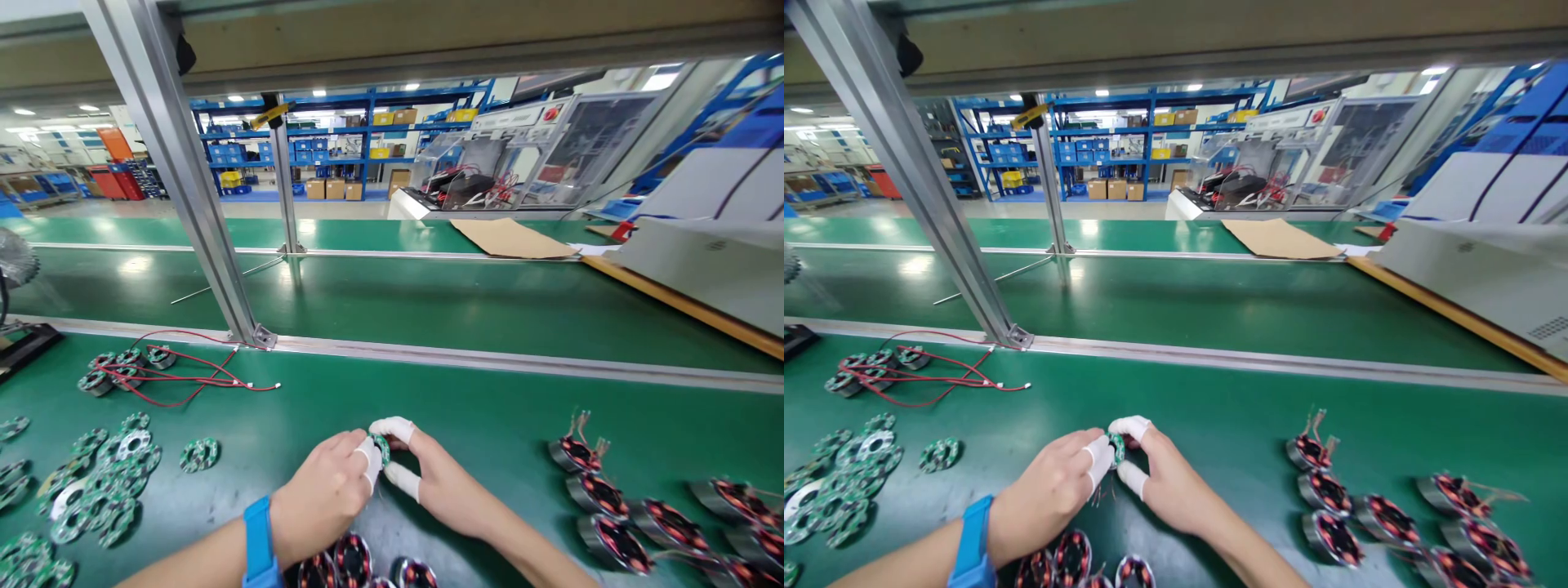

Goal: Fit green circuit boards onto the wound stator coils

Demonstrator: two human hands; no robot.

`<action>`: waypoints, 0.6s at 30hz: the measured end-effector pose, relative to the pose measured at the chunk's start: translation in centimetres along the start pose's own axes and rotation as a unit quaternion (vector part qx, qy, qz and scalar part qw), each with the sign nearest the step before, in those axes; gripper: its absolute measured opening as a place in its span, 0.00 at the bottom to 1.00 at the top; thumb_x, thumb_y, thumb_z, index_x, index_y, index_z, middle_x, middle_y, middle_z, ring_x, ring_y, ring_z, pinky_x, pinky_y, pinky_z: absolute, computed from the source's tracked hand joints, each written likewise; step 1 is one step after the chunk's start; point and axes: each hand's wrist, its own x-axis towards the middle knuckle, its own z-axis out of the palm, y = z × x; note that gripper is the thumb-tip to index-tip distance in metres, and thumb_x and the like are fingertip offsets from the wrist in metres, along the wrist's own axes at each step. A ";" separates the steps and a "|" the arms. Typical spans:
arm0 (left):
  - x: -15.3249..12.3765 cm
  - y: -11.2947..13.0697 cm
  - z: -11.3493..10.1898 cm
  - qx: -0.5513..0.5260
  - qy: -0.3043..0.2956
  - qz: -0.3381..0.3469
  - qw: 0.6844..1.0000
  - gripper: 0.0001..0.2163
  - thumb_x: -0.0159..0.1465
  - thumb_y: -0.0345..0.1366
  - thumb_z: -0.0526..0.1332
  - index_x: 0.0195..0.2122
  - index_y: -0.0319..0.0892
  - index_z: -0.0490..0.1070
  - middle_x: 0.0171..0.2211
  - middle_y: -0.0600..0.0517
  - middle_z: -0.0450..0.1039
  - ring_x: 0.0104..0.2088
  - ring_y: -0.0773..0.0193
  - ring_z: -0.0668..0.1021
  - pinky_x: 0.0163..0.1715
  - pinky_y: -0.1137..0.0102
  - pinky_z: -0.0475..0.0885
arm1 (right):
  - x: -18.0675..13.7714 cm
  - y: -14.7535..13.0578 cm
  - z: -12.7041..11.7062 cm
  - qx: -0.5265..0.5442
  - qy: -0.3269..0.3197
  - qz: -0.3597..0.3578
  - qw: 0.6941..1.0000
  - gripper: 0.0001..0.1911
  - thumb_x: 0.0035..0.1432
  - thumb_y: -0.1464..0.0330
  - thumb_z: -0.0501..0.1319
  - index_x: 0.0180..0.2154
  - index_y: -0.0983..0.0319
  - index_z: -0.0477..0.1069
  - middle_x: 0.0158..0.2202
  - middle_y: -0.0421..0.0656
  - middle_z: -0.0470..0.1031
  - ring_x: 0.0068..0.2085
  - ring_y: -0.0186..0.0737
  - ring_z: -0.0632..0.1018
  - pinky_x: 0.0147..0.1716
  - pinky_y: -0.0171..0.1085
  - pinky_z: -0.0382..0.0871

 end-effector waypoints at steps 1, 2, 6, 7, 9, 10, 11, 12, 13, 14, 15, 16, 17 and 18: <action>0.0 0.0 0.0 -0.001 0.000 -0.002 1.000 0.07 0.61 0.27 0.56 0.28 0.36 0.72 0.29 0.48 0.73 0.43 0.58 0.76 0.46 0.66 0.75 | 0.0 0.0 -0.1 0.001 -0.006 0.000 1.000 0.17 0.52 0.69 0.57 0.46 0.63 0.66 0.44 0.48 0.71 0.44 0.45 0.72 0.48 0.48 0.67; -0.1 0.0 0.0 -0.004 0.003 -0.004 1.000 0.07 0.61 0.27 0.57 0.28 0.36 0.72 0.30 0.48 0.73 0.43 0.58 0.76 0.46 0.66 0.75 | 0.0 -0.1 -0.1 0.002 -0.006 0.001 1.000 0.18 0.51 0.69 0.57 0.46 0.63 0.66 0.44 0.48 0.71 0.44 0.45 0.72 0.48 0.48 0.67; 0.0 0.0 -0.3 -0.003 0.017 0.004 1.000 0.05 0.60 0.27 0.59 0.27 0.36 0.73 0.29 0.49 0.73 0.43 0.56 0.76 0.45 0.65 0.76 | 0.1 0.1 0.2 -0.005 0.021 0.009 1.000 0.16 0.52 0.69 0.56 0.44 0.63 0.66 0.41 0.47 0.71 0.42 0.45 0.72 0.46 0.49 0.68; 0.1 0.1 -0.4 0.001 0.014 0.007 1.000 0.05 0.59 0.27 0.59 0.28 0.36 0.73 0.29 0.48 0.73 0.44 0.56 0.76 0.45 0.65 0.76 | 0.2 0.0 0.3 -0.007 0.022 0.012 1.000 0.16 0.52 0.69 0.56 0.44 0.63 0.66 0.41 0.48 0.71 0.42 0.45 0.72 0.46 0.49 0.68; 0.1 0.3 -0.6 0.013 0.008 0.010 1.000 0.05 0.59 0.27 0.59 0.29 0.36 0.74 0.30 0.47 0.74 0.45 0.54 0.76 0.45 0.64 0.75 | 0.3 -0.2 0.1 -0.007 0.005 0.019 1.000 0.16 0.51 0.69 0.56 0.44 0.64 0.67 0.41 0.48 0.71 0.42 0.45 0.73 0.46 0.48 0.68; 0.2 0.4 -0.7 0.019 0.003 0.012 1.000 0.05 0.59 0.27 0.59 0.29 0.36 0.74 0.30 0.47 0.74 0.45 0.53 0.76 0.45 0.64 0.75 | 0.4 -0.4 -0.1 -0.005 -0.012 0.022 1.000 0.18 0.51 0.69 0.57 0.45 0.64 0.67 0.42 0.49 0.72 0.43 0.45 0.73 0.47 0.47 0.68; 0.2 0.5 -0.7 0.023 -0.007 0.015 1.000 0.05 0.59 0.26 0.59 0.29 0.36 0.74 0.30 0.46 0.74 0.46 0.52 0.76 0.45 0.63 0.75 | 0.4 -0.7 -0.5 -0.004 -0.028 0.024 0.999 0.20 0.50 0.69 0.58 0.47 0.64 0.66 0.44 0.49 0.72 0.44 0.45 0.73 0.48 0.47 0.68; 0.2 0.6 -0.7 0.027 -0.022 0.018 0.999 0.06 0.59 0.26 0.59 0.29 0.36 0.75 0.30 0.46 0.75 0.47 0.51 0.75 0.45 0.63 0.75 | 0.4 -1.0 -1.1 -0.007 -0.034 0.026 0.999 0.22 0.49 0.69 0.58 0.48 0.64 0.66 0.46 0.49 0.72 0.45 0.45 0.73 0.48 0.46 0.68; 0.2 0.5 -0.8 0.028 -0.040 0.022 0.999 0.06 0.59 0.26 0.58 0.29 0.36 0.75 0.30 0.46 0.75 0.47 0.51 0.75 0.46 0.63 0.74 | 0.4 -1.4 -1.7 -0.020 -0.029 0.029 0.999 0.24 0.48 0.70 0.59 0.49 0.63 0.66 0.46 0.49 0.72 0.45 0.45 0.74 0.47 0.45 0.69; 0.3 0.4 -0.8 0.027 -0.057 0.023 0.998 0.06 0.60 0.26 0.58 0.29 0.36 0.75 0.31 0.45 0.75 0.48 0.51 0.74 0.47 0.62 0.73 | 0.2 -1.9 -2.4 -0.042 -0.017 0.031 0.998 0.23 0.47 0.70 0.59 0.48 0.62 0.68 0.43 0.47 0.73 0.42 0.43 0.75 0.44 0.43 0.70; 0.3 0.3 -0.8 0.020 -0.073 0.017 0.997 0.06 0.60 0.26 0.58 0.29 0.36 0.74 0.32 0.45 0.75 0.49 0.51 0.74 0.47 0.62 0.73 | 0.0 -2.4 -3.2 -0.067 -0.011 0.036 0.997 0.20 0.47 0.72 0.58 0.45 0.62 0.70 0.39 0.45 0.75 0.38 0.42 0.75 0.40 0.40 0.71; 0.4 0.1 -0.9 0.005 -0.089 0.006 0.996 0.07 0.60 0.26 0.57 0.29 0.36 0.74 0.33 0.45 0.75 0.48 0.52 0.74 0.47 0.63 0.73 | -0.3 -2.8 -3.9 -0.090 -0.021 0.045 0.995 0.16 0.46 0.73 0.57 0.39 0.61 0.73 0.34 0.42 0.75 0.33 0.39 0.74 0.34 0.37 0.70; 0.6 -0.2 -1.0 -0.019 -0.102 -0.014 0.995 0.07 0.61 0.27 0.57 0.30 0.36 0.74 0.33 0.46 0.75 0.46 0.54 0.75 0.46 0.63 0.73 | -0.6 -3.2 -4.5 -0.108 -0.053 0.058 0.991 0.13 0.45 0.75 0.56 0.33 0.61 0.75 0.29 0.40 0.75 0.29 0.37 0.73 0.30 0.34 0.68; 0.8 -0.4 -1.1 -0.050 -0.107 -0.042 0.992 0.07 0.62 0.28 0.56 0.32 0.37 0.73 0.35 0.47 0.75 0.44 0.56 0.75 0.45 0.64 0.73 | -0.9 -3.6 -4.9 -0.118 -0.101 0.071 0.985 0.13 0.44 0.77 0.55 0.29 0.60 0.76 0.25 0.38 0.74 0.26 0.35 0.72 0.26 0.32 0.65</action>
